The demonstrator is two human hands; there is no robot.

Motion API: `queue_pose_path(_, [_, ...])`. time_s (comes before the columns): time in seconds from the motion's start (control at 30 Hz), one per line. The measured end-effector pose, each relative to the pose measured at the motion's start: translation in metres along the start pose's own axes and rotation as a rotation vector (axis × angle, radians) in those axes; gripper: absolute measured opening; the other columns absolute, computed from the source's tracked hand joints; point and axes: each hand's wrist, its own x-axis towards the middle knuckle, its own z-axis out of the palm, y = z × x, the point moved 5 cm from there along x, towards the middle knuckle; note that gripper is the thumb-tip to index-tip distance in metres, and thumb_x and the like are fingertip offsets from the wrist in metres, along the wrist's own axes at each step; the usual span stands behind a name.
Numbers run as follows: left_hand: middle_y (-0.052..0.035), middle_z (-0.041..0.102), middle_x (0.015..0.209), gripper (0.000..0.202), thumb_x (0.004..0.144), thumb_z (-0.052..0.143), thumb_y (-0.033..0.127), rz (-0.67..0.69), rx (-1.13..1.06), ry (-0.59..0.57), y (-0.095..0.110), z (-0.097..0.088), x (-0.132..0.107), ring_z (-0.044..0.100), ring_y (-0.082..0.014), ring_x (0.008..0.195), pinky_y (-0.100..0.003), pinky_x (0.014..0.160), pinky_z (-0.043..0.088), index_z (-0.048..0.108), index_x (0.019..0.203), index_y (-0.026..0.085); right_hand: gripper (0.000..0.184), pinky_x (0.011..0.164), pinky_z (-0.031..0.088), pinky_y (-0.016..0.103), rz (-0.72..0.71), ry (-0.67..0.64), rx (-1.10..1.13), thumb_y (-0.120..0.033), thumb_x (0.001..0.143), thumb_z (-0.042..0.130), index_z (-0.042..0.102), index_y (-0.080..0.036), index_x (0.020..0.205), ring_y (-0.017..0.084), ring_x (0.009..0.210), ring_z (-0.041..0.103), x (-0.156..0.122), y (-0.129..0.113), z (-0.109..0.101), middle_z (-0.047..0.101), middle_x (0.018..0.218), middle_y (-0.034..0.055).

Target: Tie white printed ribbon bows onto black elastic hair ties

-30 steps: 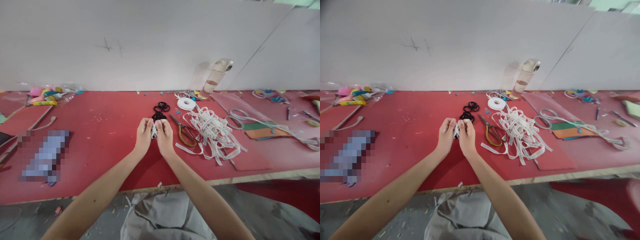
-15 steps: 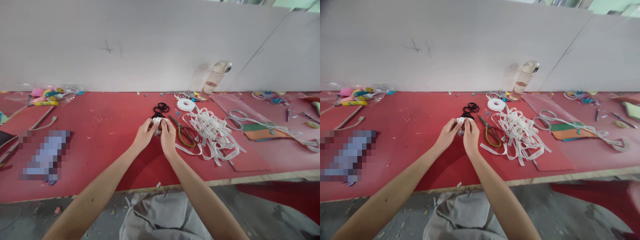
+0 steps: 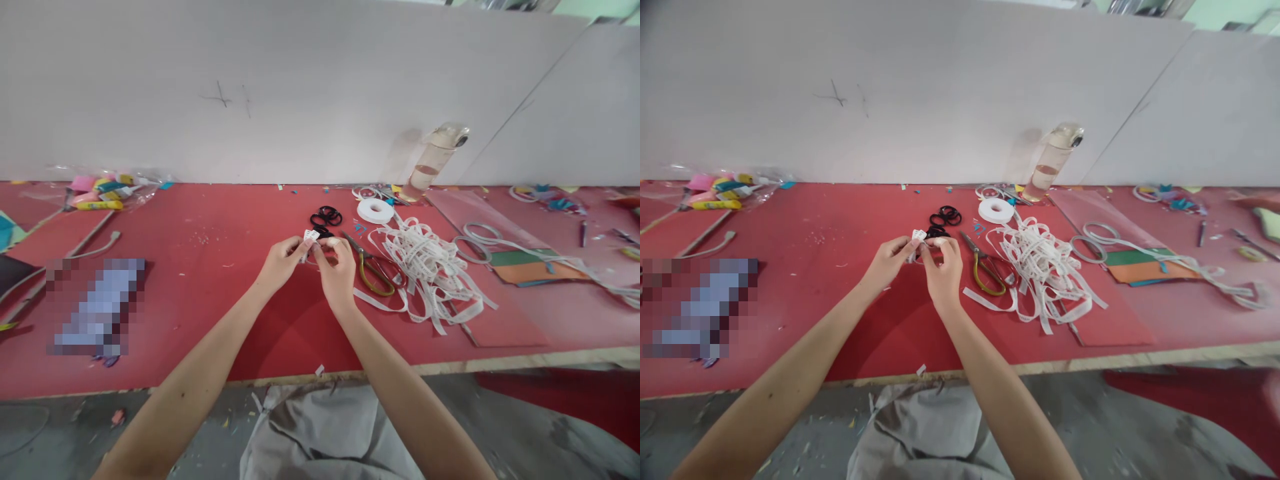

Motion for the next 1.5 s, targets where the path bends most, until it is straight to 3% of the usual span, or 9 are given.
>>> queue_pose_path(0.2, [0.0015,0.049,0.065,0.038,0.093,0.047,0.049,0.022,0.028,0.082,-0.001,-0.002,0.0,0.045,-0.011,0.061,-0.023,0.06,0.038,0.052,0.07,0.019,0.025,0.069,0.048,0.026,0.069,-0.091,0.042,-0.045,0.089,0.056,0.059,-0.019,0.087,0.014,0.075,0.061,-0.001,0.004,0.007,0.065,0.085,0.0026])
queue_pose_path(0.47, [0.0007,0.053,0.068,0.04,0.092,0.047,0.053,0.005,-0.02,0.022,-0.001,0.001,-0.001,0.049,-0.0116,0.065,-0.023,0.062,0.04,0.05,0.07,0.019,0.029,0.066,0.047,0.024,0.06,-0.145,0.048,-0.046,0.093,0.05,0.061,-0.02,0.087,0.013,0.07,0.059,-0.003,0.0,0.009,0.064,0.079,0.0013])
queue_pose_path(0.7, [0.0044,0.043,0.057,0.041,0.091,0.048,0.053,-0.049,0.034,0.162,-0.006,-0.002,-0.002,0.043,-0.0094,0.053,-0.022,0.052,0.035,0.044,0.068,0.02,0.029,0.064,0.049,0.023,0.057,-0.224,0.207,-0.045,0.092,0.05,0.057,-0.019,0.08,0.012,0.067,0.057,-0.007,-0.004,0.017,0.059,0.076,0.0002])
queue_pose_path(1.03, [0.0059,0.042,0.054,0.042,0.088,0.052,0.057,-0.122,-0.263,0.224,-0.005,0.01,-0.003,0.042,-0.0066,0.042,-0.02,0.042,0.038,0.046,0.068,0.02,0.032,0.064,0.046,0.023,0.011,-0.175,0.187,-0.047,0.091,0.05,0.056,-0.019,0.077,0.012,0.066,0.052,-0.007,-0.008,0.016,0.057,0.073,0.0001])
queue_pose_path(1.3, [0.0058,0.037,0.057,0.037,0.085,0.057,0.053,-0.163,-0.468,0.276,-0.01,0.017,-0.002,0.038,-0.0065,0.046,-0.02,0.041,0.035,0.048,0.071,0.02,0.031,0.066,0.047,0.024,0.004,-0.169,0.21,-0.045,0.092,0.05,0.057,-0.019,0.077,0.012,0.067,0.054,-0.008,-0.009,0.019,0.059,0.076,0.0011])
queue_pose_path(1.5, [0.0046,0.036,0.059,0.038,0.089,0.053,0.05,-0.096,-0.398,0.264,-0.005,0.013,-0.004,0.037,-0.0084,0.049,-0.022,0.046,0.036,0.045,0.068,0.02,0.03,0.064,0.045,0.023,0.023,-0.16,0.194,-0.045,0.092,0.05,0.057,-0.019,0.078,0.012,0.065,0.055,-0.01,-0.011,0.016,0.06,0.074,0.0003])
